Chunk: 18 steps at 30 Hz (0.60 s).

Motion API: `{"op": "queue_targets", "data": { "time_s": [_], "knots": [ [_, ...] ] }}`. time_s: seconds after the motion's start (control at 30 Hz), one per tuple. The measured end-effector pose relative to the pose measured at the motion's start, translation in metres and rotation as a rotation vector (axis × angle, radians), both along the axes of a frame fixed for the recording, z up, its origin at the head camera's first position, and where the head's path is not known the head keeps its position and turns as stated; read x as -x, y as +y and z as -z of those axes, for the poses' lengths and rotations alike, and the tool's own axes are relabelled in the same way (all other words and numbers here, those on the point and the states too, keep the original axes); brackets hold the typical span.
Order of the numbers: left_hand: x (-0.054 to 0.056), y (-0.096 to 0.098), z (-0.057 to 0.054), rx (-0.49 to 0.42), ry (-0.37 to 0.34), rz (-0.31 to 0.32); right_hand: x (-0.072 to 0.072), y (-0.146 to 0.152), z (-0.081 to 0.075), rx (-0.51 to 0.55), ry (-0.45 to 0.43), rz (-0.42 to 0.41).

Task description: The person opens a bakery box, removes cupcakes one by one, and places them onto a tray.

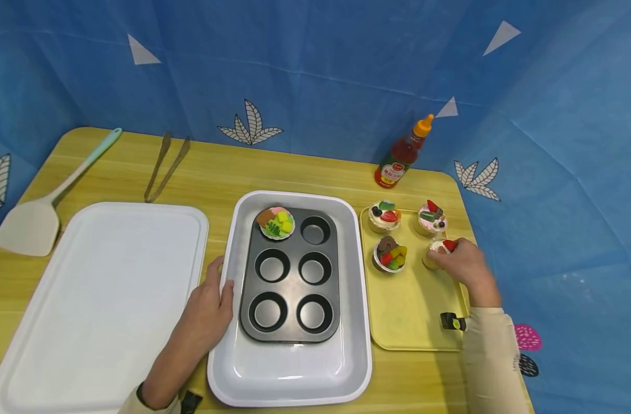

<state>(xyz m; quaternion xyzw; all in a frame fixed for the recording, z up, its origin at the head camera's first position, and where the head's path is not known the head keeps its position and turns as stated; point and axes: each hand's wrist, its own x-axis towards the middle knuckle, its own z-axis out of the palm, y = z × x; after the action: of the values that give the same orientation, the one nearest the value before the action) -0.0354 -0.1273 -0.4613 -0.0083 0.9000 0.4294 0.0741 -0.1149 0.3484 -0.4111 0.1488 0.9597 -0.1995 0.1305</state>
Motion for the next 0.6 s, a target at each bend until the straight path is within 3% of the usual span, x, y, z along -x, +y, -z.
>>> {"op": "queue_targets", "data": {
  "time_s": [0.6],
  "knots": [
    [0.0, 0.001, 0.003, 0.008, 0.013, -0.004, 0.004, 0.002, 0.013, -0.002, 0.003, -0.001]
  ]
}}
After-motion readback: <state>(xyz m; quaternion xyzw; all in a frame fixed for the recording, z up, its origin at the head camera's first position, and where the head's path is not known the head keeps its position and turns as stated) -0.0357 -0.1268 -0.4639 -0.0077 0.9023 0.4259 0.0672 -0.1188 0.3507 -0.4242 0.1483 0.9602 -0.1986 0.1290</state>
